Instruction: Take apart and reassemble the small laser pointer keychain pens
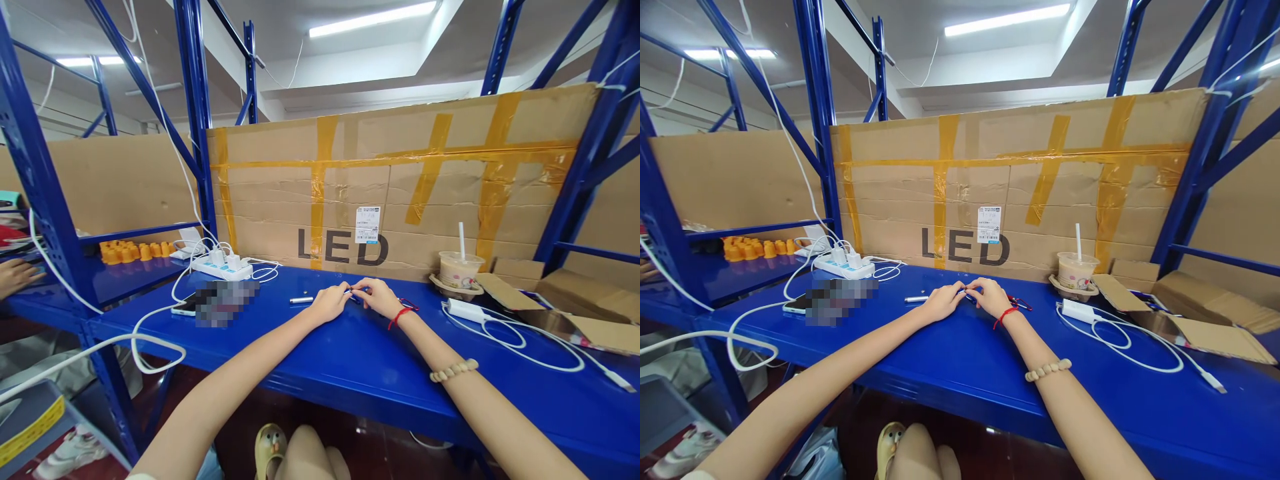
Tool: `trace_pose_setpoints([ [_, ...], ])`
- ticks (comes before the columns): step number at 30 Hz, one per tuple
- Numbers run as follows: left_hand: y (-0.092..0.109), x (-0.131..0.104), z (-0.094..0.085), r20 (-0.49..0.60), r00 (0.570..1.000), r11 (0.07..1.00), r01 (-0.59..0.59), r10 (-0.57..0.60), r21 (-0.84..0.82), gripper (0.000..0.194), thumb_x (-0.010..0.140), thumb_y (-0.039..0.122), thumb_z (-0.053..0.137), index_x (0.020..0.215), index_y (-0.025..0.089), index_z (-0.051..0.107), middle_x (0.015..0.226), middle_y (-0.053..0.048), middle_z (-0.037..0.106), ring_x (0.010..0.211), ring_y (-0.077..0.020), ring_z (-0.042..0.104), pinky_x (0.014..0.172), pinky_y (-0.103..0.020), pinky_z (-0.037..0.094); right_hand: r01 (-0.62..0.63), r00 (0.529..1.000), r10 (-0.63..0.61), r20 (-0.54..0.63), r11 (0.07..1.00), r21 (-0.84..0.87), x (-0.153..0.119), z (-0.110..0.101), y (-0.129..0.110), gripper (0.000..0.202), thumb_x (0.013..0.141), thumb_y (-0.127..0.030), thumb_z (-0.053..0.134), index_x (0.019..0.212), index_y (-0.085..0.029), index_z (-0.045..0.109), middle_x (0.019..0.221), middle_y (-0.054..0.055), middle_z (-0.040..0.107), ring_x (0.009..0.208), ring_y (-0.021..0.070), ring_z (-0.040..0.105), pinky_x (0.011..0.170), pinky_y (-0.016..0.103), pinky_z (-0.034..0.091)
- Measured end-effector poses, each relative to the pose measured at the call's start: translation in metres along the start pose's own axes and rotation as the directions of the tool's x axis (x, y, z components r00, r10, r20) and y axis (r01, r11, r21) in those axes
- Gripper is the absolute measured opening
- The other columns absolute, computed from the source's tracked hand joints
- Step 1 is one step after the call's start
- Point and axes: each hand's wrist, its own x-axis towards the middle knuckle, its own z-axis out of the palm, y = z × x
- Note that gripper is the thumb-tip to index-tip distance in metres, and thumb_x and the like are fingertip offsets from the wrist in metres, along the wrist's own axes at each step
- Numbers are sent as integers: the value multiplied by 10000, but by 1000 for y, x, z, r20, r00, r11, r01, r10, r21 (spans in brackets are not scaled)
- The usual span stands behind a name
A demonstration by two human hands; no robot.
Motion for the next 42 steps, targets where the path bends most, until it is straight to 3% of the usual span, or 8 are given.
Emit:
trace_pose_setpoints([
  [7, -5, -1, -4, -22, 999, 996, -30, 32, 82, 273, 901, 336, 252, 1043, 202, 443, 968, -77, 617, 926, -221, 586, 772, -334, 442, 26, 1000, -26, -1, 995, -92, 0, 3, -4, 142, 761, -284, 528, 775, -221, 654, 836, 2, 638, 432, 64, 534, 509, 219, 414],
  [11, -5, -1, -4, -36, 998, 991, -46, 51, 126, 278, 903, 335, 243, 1047, 199, 438, 960, -73, 615, 918, -212, 585, 771, -324, 443, 14, 999, -23, -34, 969, -247, -4, -1, -17, 162, 788, -322, 511, 821, -240, 647, 849, -14, 641, 453, 63, 545, 534, 222, 403],
  [16, -6, 1, -3, -58, 996, 983, -52, 63, 175, 299, 905, 347, 226, 1035, 194, 448, 947, -80, 619, 894, -214, 591, 751, -318, 447, 21, 998, -47, -51, 907, -420, -8, -5, -27, 168, 807, -336, 505, 843, -261, 651, 891, -23, 648, 582, 87, 577, 520, 203, 368],
  [23, -5, 2, -3, -98, 993, 977, -36, 58, 210, 308, 911, 348, 213, 1048, 201, 447, 927, -67, 628, 887, -204, 594, 744, -297, 440, 21, 993, -74, -89, 869, -494, -6, -8, -31, 219, 828, -394, 476, 866, -268, 651, 894, -20, 652, 756, 122, 597, 562, 201, 375],
  [28, -4, 3, -5, -115, 992, 978, -20, 45, 209, 292, 908, 360, 252, 1094, 205, 414, 920, -63, 636, 871, -198, 606, 728, -276, 438, -219, 971, 112, -213, 779, -588, -6, -21, -33, 240, 848, -388, 432, 900, -279, 640, 947, -28, 659, 892, 137, 589, 655, 218, 400],
  [32, -3, 3, -5, -116, 992, 977, -19, 45, 212, 289, 899, 365, 288, 1098, 194, 410, 926, -73, 638, 857, -208, 614, 719, -278, 441, -367, 929, 253, -269, 704, -608, -7, -26, -29, 220, 817, -363, 477, 869, -250, 659, 898, 21, 678, 869, 189, 612, 633, 257, 414],
  [37, -3, 3, -5, -122, 991, 979, -24, 49, 203, 275, 892, 359, 318, 1086, 185, 407, 943, -78, 636, 861, -216, 613, 718, -289, 448, -465, 882, 372, -288, 595, -655, -8, -23, -31, 189, 753, -318, 576, 795, -159, 670, 851, 123, 671, 845, 254, 627, 650, 305, 432],
  [42, -5, 3, -3, -130, 989, 984, -49, 72, 171, 253, 881, 353, 357, 1066, 188, 408, 965, -71, 627, 876, -211, 604, 728, -290, 449, -527, 842, 427, -331, 514, -677, -9, -24, -37, 294, 800, -353, 522, 917, -107, 632, 913, 183, 641, 912, 261, 609, 698, 317, 443],
])
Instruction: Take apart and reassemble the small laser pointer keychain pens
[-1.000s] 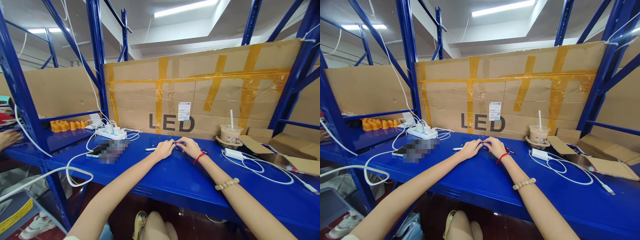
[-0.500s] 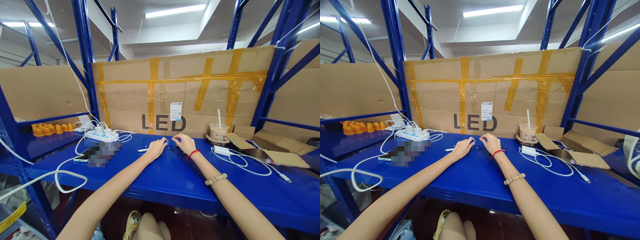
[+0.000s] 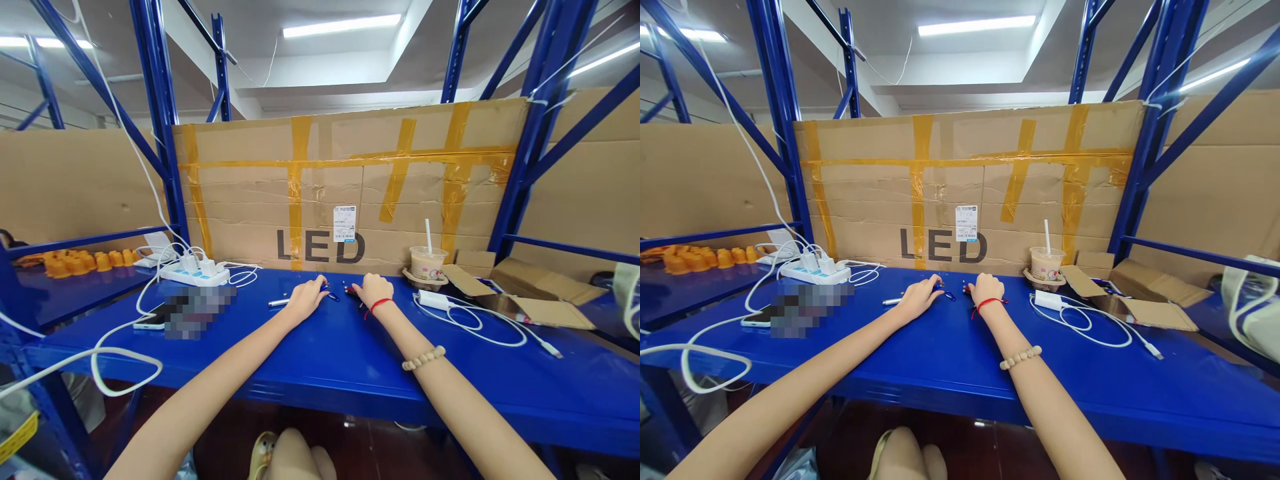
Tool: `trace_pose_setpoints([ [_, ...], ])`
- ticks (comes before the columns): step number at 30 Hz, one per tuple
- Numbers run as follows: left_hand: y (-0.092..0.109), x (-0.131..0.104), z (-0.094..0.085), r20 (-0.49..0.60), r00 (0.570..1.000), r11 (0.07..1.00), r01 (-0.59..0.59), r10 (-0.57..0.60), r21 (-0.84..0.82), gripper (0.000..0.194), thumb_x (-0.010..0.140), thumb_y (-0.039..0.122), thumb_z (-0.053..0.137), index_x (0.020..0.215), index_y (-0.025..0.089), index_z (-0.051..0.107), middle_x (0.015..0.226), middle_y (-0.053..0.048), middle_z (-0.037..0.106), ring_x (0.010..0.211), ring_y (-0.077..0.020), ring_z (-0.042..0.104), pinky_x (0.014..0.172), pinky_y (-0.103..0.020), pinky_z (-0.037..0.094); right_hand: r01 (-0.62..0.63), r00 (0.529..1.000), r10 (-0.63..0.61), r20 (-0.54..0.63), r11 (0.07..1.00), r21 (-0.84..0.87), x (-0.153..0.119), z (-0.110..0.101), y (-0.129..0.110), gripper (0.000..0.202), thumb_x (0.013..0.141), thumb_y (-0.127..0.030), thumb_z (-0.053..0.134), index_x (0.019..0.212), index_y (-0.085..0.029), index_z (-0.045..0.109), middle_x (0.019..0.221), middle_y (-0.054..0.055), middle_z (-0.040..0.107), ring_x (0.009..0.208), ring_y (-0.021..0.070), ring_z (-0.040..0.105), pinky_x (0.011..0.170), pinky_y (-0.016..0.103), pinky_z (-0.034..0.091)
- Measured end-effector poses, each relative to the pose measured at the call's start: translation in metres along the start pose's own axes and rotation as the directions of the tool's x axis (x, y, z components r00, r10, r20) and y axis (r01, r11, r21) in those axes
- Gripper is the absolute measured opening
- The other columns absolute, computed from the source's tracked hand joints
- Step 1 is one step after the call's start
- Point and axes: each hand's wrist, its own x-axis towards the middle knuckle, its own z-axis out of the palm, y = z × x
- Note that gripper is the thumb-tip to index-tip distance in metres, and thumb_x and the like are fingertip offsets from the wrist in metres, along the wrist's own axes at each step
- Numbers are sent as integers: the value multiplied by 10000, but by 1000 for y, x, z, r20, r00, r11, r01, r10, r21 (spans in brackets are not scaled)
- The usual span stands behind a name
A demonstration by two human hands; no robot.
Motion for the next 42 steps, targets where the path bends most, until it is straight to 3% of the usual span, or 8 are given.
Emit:
trace_pose_setpoints([
  [7, -4, 1, 4, -29, 1000, 992, 8, -12, -123, 231, 849, 383, 423, 999, 211, 450, 966, -46, 615, 909, -199, 585, 729, -278, 440, 16, 995, -15, 97, 1000, -9, -4, -1, -2, 378, 672, -365, 666, 949, -111, 622, 984, 173, 626, 939, 258, 595, 737, 312, 449],
  [14, -5, 2, 3, -67, 997, 972, 8, -24, -233, 234, 790, 431, 507, 876, 213, 510, 904, -3, 620, 831, -162, 579, 670, -236, 421, 164, 974, -176, 141, 982, 90, -7, 2, -10, 301, 623, -216, 679, 922, -226, 651, 986, 57, 643, 926, 199, 596, 717, 249, 444],
  [23, 2, 0, -2, -60, 985, 977, 148, -159, -155, 257, 891, 379, 299, 875, 206, 487, 886, -42, 629, 866, -198, 592, 645, -254, 414, 203, 972, -215, 94, 972, 119, 2, 11, 0, 295, 633, -62, 602, 880, -210, 666, 895, 53, 665, 844, 180, 608, 669, 239, 428],
  [26, 4, 0, -4, -38, 977, 972, 204, -210, -120, 267, 903, 378, 249, 908, 206, 453, 879, -55, 634, 869, -210, 600, 658, -268, 416, 230, 968, -240, 75, 965, 124, 4, 11, 4, 232, 663, -92, 596, 850, -206, 671, 889, 45, 670, 851, 186, 606, 663, 249, 423],
  [32, 3, 1, -2, -4, 968, 961, 246, -249, -129, 245, 899, 391, 242, 896, 208, 405, 871, -59, 641, 875, -228, 608, 658, -282, 415, 403, 906, -420, 61, 897, 182, -2, 12, -6, 172, 740, -366, 576, 848, -277, 676, 887, -16, 671, 849, 146, 596, 646, 219, 412],
  [42, 2, 1, 1, 29, 976, 965, 219, -217, -143, 152, 875, 354, 318, 899, 213, 371, 846, -41, 635, 830, -225, 620, 625, -276, 413, 470, 874, -485, 30, 859, 201, -4, 19, -12, 115, 682, -261, 600, 724, -233, 703, 886, 21, 655, 857, 182, 580, 659, 239, 418],
])
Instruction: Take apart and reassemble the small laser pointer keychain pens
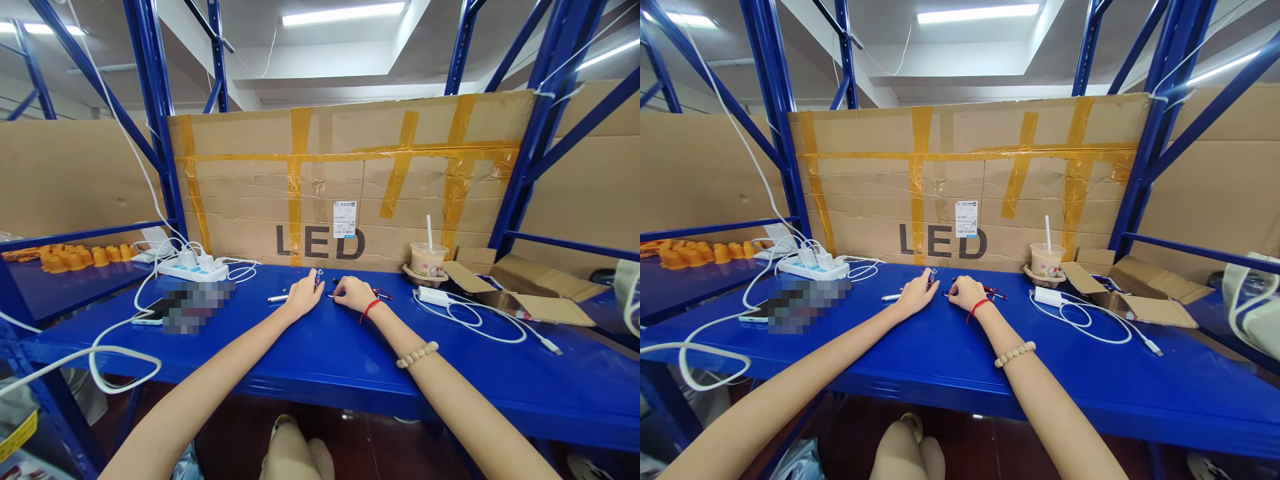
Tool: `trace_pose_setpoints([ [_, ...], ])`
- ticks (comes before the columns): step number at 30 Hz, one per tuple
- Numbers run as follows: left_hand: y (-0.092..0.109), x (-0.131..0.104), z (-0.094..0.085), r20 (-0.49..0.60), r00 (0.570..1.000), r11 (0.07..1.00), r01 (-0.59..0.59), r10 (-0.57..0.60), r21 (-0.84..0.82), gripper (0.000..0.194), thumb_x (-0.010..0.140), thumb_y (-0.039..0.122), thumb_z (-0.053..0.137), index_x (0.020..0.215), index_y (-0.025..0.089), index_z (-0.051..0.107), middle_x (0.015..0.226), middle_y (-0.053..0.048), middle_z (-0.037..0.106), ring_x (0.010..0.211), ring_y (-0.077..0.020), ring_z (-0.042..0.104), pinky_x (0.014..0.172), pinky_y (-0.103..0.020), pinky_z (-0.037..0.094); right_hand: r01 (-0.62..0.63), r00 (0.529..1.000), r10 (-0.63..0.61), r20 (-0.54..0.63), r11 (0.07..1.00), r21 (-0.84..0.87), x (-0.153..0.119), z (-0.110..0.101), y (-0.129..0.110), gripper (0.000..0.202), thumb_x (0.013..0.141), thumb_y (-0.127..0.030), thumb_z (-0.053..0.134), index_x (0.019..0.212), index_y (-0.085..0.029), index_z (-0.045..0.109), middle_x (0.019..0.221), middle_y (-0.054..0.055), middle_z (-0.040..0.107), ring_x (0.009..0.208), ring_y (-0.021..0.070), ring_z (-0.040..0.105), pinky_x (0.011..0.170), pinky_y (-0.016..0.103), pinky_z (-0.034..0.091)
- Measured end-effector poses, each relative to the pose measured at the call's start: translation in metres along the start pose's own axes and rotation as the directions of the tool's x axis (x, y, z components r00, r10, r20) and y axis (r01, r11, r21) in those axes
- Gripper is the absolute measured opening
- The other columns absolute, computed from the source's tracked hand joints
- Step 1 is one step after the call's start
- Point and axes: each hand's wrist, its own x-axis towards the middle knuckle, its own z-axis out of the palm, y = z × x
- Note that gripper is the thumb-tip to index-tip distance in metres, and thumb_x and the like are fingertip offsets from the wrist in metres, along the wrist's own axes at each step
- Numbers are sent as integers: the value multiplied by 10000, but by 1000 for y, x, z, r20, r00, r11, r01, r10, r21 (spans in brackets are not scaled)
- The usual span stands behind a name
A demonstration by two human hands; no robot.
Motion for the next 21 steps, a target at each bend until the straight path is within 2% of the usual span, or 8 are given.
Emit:
trace_pose_setpoints([
  [3, 1, 0, 0, 15, 1000, 1000, -14, 14, 4, 152, 880, 346, 312, 916, 211, 373, 865, -49, 629, 851, -220, 612, 643, -275, 418, 30, 999, -29, -40, 999, 34, 0, 0, -3, 114, 675, -265, 600, 726, -225, 694, 874, 14, 655, 826, 168, 587, 649, 229, 419],
  [7, 1, -1, -1, 31, 999, 999, -27, 28, -36, 150, 879, 339, 323, 931, 213, 385, 891, -43, 621, 886, -211, 602, 678, -274, 422, 112, 988, -101, -114, 990, 88, -1, -1, -7, 144, 734, -261, 545, 801, -224, 667, 877, -6, 654, 802, 121, 589, 657, 195, 414],
  [13, 0, -2, -4, 28, 997, 993, -73, 76, -94, 118, 879, 276, 315, 952, 218, 388, 886, -46, 625, 878, -212, 606, 655, -265, 418, 196, 970, -172, -174, 972, 133, 2, 0, -4, 112, 734, -230, 554, 806, -200, 634, 827, 0, 650, 710, 106, 588, 634, 197, 414],
  [17, 1, -2, -3, -7, 999, 994, -50, 50, -102, 138, 883, 256, 299, 968, 221, 402, 881, -57, 628, 886, -215, 606, 659, -265, 416, 209, 961, -158, -228, 953, 220, 3, 4, -3, 263, 729, -219, 562, 992, -202, 572, 875, 0, 647, 682, 99, 588, 636, 204, 429],
  [21, 2, -3, -2, -19, 1000, 993, -25, 23, -117, 147, 876, 245, 323, 987, 227, 417, 891, -52, 632, 895, -212, 604, 668, -259, 416, 234, 963, -201, -177, 954, 189, 2, 5, -5, 258, 806, -284, 484, 1035, -211, 576, 887, 19, 656, 740, 130, 588, 655, 226, 428],
])
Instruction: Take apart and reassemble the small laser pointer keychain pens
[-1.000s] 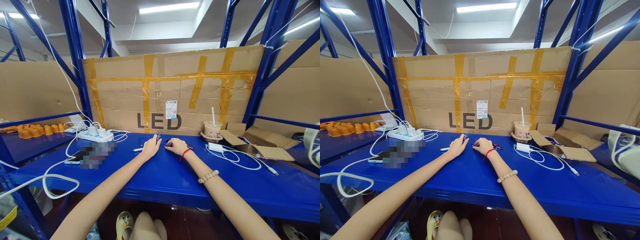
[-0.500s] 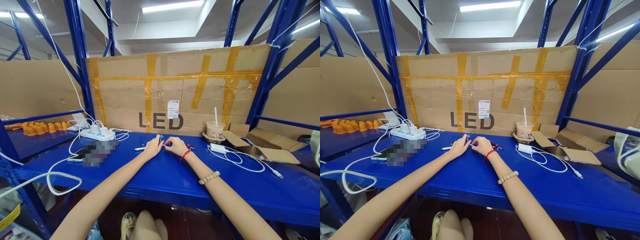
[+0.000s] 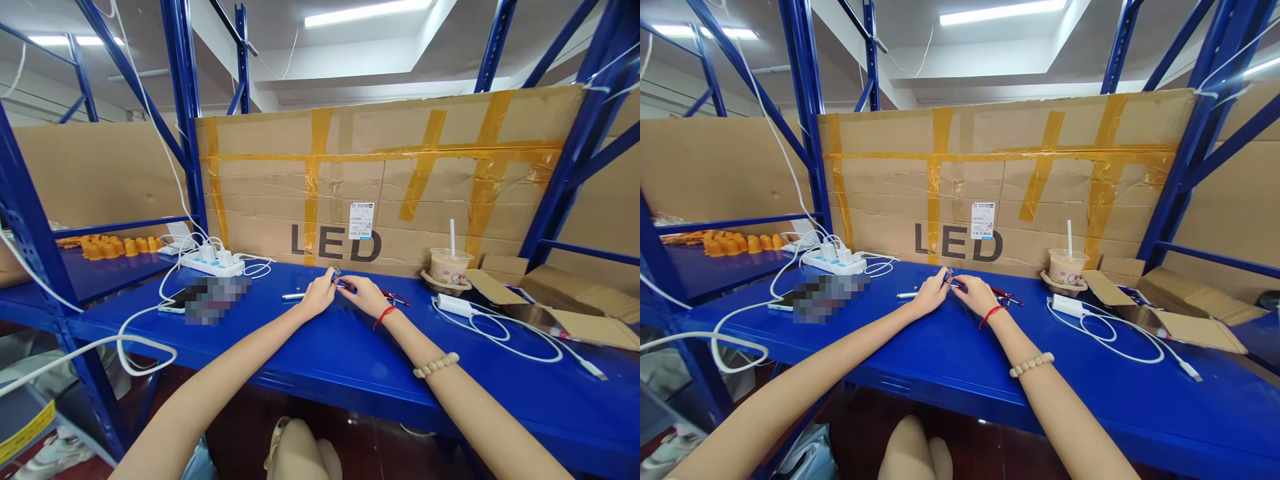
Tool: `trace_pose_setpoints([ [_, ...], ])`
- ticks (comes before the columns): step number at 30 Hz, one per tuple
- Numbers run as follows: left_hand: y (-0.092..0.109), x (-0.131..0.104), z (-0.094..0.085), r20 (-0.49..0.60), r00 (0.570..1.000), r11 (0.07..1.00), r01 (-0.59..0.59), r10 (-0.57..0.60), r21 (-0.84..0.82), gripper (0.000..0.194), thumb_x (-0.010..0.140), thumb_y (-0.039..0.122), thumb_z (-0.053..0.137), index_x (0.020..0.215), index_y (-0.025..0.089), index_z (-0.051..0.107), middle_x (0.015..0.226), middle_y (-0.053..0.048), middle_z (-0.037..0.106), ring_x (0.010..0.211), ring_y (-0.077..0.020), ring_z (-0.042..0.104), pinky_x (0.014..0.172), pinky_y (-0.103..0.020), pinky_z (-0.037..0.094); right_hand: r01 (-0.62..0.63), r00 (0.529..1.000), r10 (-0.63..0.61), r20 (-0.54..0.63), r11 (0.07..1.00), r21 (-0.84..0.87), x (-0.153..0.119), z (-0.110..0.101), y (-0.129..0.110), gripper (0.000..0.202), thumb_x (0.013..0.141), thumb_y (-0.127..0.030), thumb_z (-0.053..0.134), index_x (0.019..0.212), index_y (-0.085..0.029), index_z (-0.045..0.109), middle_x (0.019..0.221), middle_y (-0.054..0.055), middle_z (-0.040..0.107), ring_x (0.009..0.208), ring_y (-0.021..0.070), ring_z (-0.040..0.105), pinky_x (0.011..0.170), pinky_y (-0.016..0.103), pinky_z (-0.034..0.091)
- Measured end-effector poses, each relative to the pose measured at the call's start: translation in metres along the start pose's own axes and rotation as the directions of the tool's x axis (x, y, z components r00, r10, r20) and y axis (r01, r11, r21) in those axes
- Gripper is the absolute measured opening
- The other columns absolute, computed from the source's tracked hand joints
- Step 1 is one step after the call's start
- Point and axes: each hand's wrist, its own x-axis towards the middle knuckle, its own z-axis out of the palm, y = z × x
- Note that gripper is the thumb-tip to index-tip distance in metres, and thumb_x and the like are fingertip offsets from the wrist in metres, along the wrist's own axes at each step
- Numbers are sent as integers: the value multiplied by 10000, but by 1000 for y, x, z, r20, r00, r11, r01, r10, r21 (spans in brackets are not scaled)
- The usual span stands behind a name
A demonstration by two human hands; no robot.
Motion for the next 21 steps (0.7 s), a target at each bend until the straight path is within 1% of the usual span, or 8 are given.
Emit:
trace_pose_setpoints([
  [2, 0, 0, 0, -8, 1000, 1000, 9, -9, -1, 148, 880, 253, 317, 976, 227, 425, 898, -52, 635, 883, -211, 608, 667, -261, 417, 4, 999, -1, 39, 999, -54, 0, -2, -3, 267, 840, -312, 439, 1036, -209, 587, 922, 37, 653, 774, 145, 585, 674, 237, 424],
  [6, -1, 0, 0, -31, 999, 999, 36, -35, 1, 168, 892, 278, 280, 961, 221, 422, 901, -56, 643, 852, -214, 618, 647, -269, 419, 10, 995, 8, 100, 984, -176, 0, -5, -10, 296, 864, -279, 416, 1122, -210, 545, 945, 55, 635, 816, 149, 584, 686, 226, 409],
  [10, -3, 0, 1, -37, 998, 999, 51, -50, 12, 159, 886, 258, 281, 969, 225, 413, 877, -48, 650, 839, -215, 621, 639, -271, 421, 57, 989, -20, 145, 965, -255, 0, -4, -13, 268, 883, -284, 386, 1042, -186, 577, 896, 59, 624, 810, 152, 584, 661, 212, 393],
  [16, -6, 0, 2, -33, 999, 1000, 11, -11, 11, 152, 878, 255, 293, 964, 232, 416, 886, -45, 649, 833, -216, 622, 633, -267, 417, 96, 987, -62, 145, 967, -236, -1, -2, -12, 216, 867, -263, 420, 881, -150, 604, 778, 54, 612, 702, 147, 566, 616, 215, 368],
  [21, -7, -1, 1, -49, 999, 1000, -8, 8, -2, 149, 878, 250, 290, 950, 225, 417, 875, -49, 646, 834, -219, 620, 631, -267, 409, 119, 988, -96, 119, 972, -204, 0, 0, -11, 188, 860, -228, 430, 864, -139, 597, 737, 46, 600, 668, 136, 546, 623, 210, 359],
])
